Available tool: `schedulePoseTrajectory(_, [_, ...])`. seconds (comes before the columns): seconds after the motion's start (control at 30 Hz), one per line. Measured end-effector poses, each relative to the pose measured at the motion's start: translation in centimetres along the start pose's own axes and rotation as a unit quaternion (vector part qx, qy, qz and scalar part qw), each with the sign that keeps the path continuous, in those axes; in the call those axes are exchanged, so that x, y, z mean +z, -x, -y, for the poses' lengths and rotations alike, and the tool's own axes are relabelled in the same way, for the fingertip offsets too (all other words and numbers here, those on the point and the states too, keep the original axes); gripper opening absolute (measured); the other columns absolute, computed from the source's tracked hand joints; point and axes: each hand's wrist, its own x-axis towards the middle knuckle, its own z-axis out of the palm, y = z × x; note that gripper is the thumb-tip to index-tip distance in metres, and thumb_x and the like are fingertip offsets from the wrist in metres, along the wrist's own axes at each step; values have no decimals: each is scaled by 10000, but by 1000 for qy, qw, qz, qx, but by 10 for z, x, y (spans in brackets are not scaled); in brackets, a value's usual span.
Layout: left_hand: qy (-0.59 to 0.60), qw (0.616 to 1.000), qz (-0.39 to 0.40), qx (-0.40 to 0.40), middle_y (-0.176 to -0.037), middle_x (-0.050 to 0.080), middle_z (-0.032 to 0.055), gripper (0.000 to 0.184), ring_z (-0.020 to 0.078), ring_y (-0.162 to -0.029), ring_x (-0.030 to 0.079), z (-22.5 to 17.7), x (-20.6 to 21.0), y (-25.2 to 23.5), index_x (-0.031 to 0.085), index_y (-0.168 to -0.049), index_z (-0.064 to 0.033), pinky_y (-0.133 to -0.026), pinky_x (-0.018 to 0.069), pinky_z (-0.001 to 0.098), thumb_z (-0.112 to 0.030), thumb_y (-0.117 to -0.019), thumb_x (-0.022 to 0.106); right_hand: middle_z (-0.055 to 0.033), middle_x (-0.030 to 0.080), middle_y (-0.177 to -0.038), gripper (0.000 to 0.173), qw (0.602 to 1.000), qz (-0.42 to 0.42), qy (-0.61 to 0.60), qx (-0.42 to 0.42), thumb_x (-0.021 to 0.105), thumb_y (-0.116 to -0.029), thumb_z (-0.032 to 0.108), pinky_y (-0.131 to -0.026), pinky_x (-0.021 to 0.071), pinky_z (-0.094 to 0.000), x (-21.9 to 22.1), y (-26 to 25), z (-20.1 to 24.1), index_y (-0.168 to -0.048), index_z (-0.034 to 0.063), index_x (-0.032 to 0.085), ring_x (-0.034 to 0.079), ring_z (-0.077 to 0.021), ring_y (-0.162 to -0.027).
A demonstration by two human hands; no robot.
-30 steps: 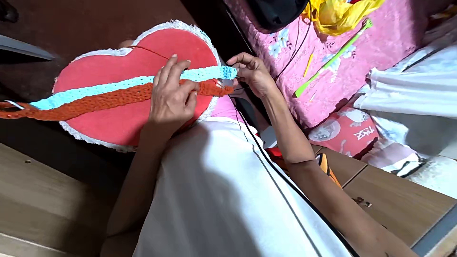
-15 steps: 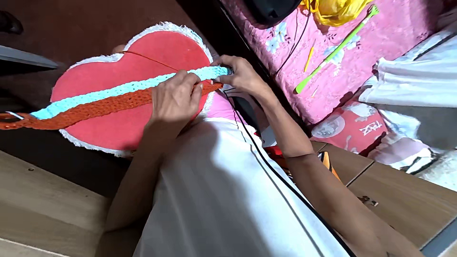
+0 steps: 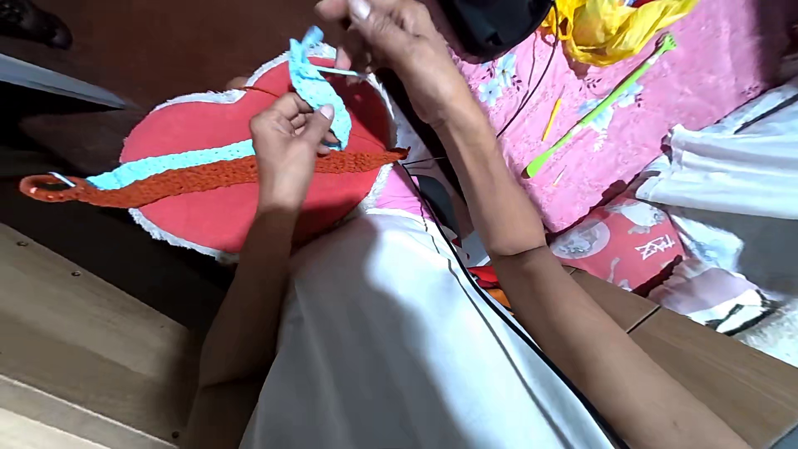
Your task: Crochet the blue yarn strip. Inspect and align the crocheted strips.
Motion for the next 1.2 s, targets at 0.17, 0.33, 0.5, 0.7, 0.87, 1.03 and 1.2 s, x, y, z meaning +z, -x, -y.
schedulePoseTrajectory(0.17, [154, 987, 37, -21, -833, 706, -72, 97, 32, -693, 665, 0, -21, -3, 621, -1016, -104, -650, 574, 209, -79, -1033, 528, -95, 702, -1104, 275, 997, 32, 67, -25, 486, -1030, 62, -859, 548, -272, 13, -14, -23, -1220, -31, 661, 663, -98, -966])
schedulePoseTrajectory(0.33, [3, 995, 71, 63, -945, 695, -21, 144, 5, -806, 669, 0, -23, 2, 635, -1114, -16, -746, 574, 206, -95, -1021, 558, -141, 672, -1200, 380, 992, 91, 50, -65, 452, -946, -37, -960, 543, -298, 19, -15, -17, -1284, -60, 623, 656, -139, -1082])
schedulePoseTrajectory(0.5, [54, 993, 103, 14, -918, 702, -59, 135, -26, -723, 638, 8, -23, 11, 627, -1116, -47, -628, 530, 151, -44, -994, 569, -157, 664, -1241, 410, 989, 123, 80, -35, 415, -966, -18, -989, 526, -302, 15, -16, -17, -1331, -61, 596, 653, -147, -1115])
schedulePoseTrajectory(0.7, [20, 999, 7, 34, -913, 718, -10, 164, 5, -733, 666, 19, -16, 17, 656, -1123, -12, -665, 562, 189, -85, -977, 638, -141, 640, -1271, 393, 969, -50, 227, -87, 659, -941, 115, -1010, 515, -385, 45, 11, -24, -1322, 19, 658, 607, -217, -1196])
schedulePoseTrajectory(0.87, [-184, 976, -45, 103, -912, 677, 100, 163, 124, -747, 628, 25, -9, 21, 700, -989, -9, -700, 520, 298, -140, -982, 604, -154, 638, -1262, 409, 969, -90, 223, -51, 574, -975, 86, -945, 545, -390, 69, 32, -38, -1375, 4, 592, 633, -220, -1136])
schedulePoseTrajectory(1.03, [-210, 974, 33, 73, -835, 679, 57, 191, 115, -702, 633, 21, -25, 22, 698, -1005, -37, -688, 539, 331, -200, -998, 598, -135, 583, -1421, 286, 958, 35, 282, -41, 548, -974, 117, -1066, 451, -462, 55, 24, -38, -1182, 41, 730, 543, -269, -1298])
schedulePoseTrajectory(1.2, [-287, 956, 45, 26, -1089, 701, 156, 254, 241, -912, 682, -17, -82, 23, 698, -1183, -35, -825, 553, 460, -185, -1010, 589, -94, 685, -1255, 183, 929, 62, 359, -64, 572, -931, 117, -1002, 443, -503, 61, 24, -51, -981, 68, 741, 587, -264, -1234])
